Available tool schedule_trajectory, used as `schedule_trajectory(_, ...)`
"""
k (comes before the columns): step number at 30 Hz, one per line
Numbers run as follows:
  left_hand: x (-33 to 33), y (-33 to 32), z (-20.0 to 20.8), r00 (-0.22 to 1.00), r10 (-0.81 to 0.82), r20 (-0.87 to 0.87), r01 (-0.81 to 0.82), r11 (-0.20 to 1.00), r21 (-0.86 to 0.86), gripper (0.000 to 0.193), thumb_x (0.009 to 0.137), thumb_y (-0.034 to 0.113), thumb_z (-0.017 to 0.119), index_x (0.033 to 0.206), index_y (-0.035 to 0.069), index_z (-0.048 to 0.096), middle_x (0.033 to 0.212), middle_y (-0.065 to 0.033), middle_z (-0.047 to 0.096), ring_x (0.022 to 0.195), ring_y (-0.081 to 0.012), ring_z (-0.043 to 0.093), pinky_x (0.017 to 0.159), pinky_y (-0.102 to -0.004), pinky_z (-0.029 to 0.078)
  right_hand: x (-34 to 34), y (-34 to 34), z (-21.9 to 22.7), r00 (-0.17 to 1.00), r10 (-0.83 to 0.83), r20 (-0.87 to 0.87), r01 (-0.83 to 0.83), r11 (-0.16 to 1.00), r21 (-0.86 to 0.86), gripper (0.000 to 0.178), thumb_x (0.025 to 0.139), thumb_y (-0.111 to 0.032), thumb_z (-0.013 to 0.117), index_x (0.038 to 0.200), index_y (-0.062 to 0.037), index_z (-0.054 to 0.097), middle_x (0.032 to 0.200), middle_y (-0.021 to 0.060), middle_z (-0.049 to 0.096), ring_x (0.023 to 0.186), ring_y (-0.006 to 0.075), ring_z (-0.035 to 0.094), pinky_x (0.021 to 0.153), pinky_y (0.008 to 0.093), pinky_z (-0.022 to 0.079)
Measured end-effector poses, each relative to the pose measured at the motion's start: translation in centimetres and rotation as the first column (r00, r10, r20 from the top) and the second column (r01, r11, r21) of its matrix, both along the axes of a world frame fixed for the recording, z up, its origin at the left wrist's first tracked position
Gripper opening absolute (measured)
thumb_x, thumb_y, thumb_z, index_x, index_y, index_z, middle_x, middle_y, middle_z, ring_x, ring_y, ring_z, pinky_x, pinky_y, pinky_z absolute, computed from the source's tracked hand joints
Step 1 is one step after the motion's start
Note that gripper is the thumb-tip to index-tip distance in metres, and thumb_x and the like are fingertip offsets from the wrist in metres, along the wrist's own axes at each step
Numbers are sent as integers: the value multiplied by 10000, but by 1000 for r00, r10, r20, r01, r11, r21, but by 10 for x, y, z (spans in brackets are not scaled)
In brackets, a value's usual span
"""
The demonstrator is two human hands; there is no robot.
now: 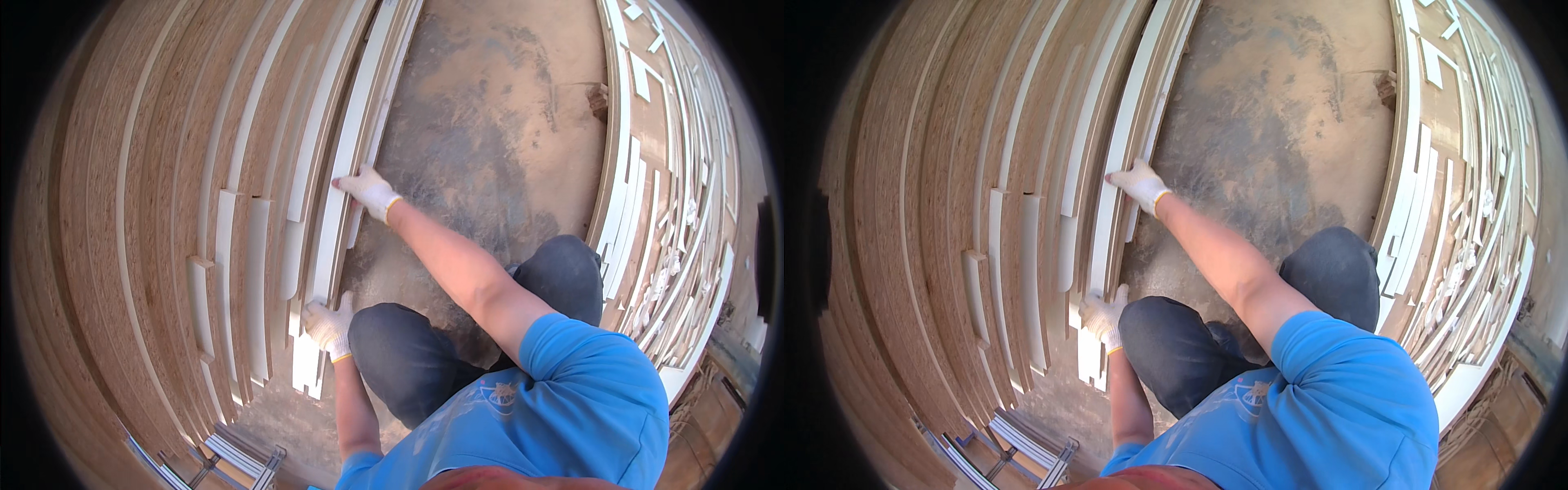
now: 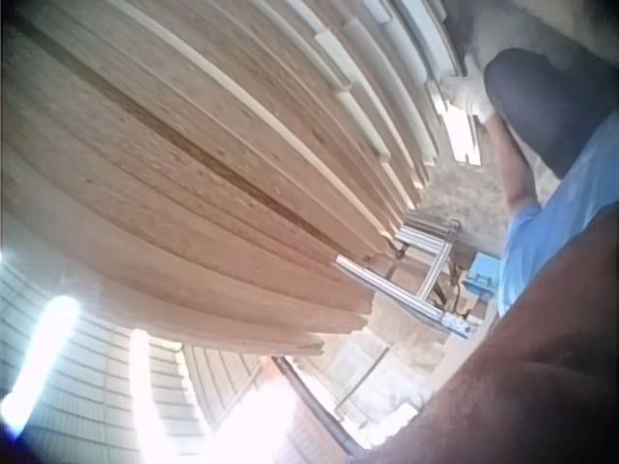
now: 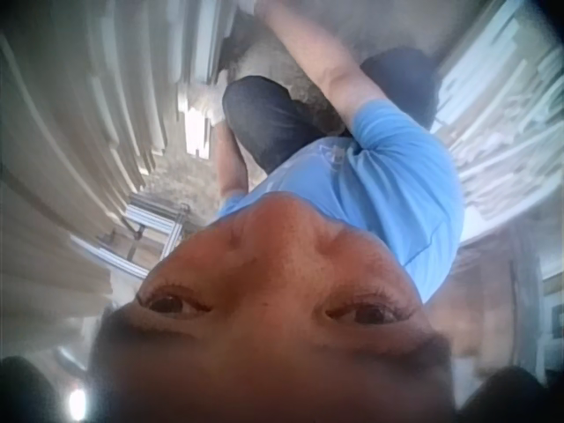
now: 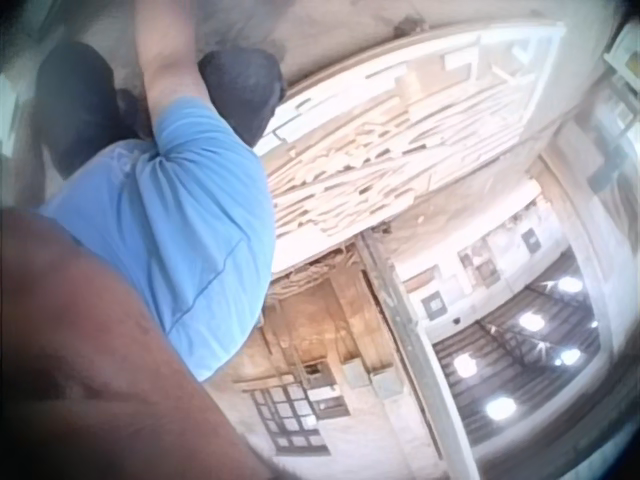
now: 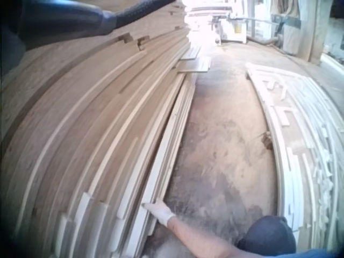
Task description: The person repeatedly picks up white rectangular wood panels and strips from a workbench and stacks them on the floor. They handle the pieces one at a time, aligning them into neat piles. The person also moves smaller offcuts to a separate scrap pile.
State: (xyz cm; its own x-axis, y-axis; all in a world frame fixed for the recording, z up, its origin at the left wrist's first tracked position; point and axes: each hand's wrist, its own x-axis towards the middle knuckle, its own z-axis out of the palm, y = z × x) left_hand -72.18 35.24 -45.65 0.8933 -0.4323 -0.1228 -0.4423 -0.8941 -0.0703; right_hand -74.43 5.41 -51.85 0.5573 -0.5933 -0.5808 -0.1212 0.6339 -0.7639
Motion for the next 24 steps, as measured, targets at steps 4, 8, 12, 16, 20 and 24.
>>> schedule_trajectory(4,-3,14,28,980,151,-132,-119,968,223,674,735,604,876,1051,36,699,1138,-196,685,1092,-401,680,941,-531,556,-8,37,-9,999,30,42,-30,1000,-3,590,877,-262,828,1302,64,581,1118,151,721,916,228,700,686,365,586)
schedule_trajectory(8,-9,25,51,944,230,-235,-149,936,318,752,770,611,845,1183,2,686,1251,-236,691,1145,-411,701,938,-524,575,-20,69,-22,991,105,87,-113,990,89,573,892,-214,817,1352,12,561,1153,118,705,1001,184,677,777,345,582)
schedule_trajectory(12,-7,19,39,966,29,-255,-20,999,37,861,760,506,897,1392,24,566,1356,-259,667,1233,-443,668,1010,-516,554,-35,109,-11,971,175,161,-181,983,27,659,908,-186,805,1453,16,495,1238,141,695,1048,204,677,818,356,591)
schedule_trajectory(16,5,37,10,926,32,-376,-4,997,75,801,799,444,880,1414,48,553,1222,-259,725,1139,-481,699,988,-531,566,-50,124,9,921,381,82,-390,897,210,777,912,-294,819,1557,-61,452,1346,119,671,1167,231,643,899,404,574)
schedule_trajectory(20,-4,102,-8,939,60,-340,-6,987,158,727,815,437,861,1367,50,589,1134,-250,750,1068,-479,723,928,-546,585,-45,68,7,997,5,82,-26,965,263,706,934,-359,810,1503,-70,507,1334,103,666,1172,241,632,950,442,554)
schedule_trajectory(24,-26,147,-26,950,102,-296,-55,985,163,582,831,394,826,1260,48,637,1099,-235,753,1011,-464,732,862,-555,585,-31,26,2,847,-451,282,361,877,318,494,962,-238,801,1344,10,608,1221,122,719,1081,227,676,961,405,551)
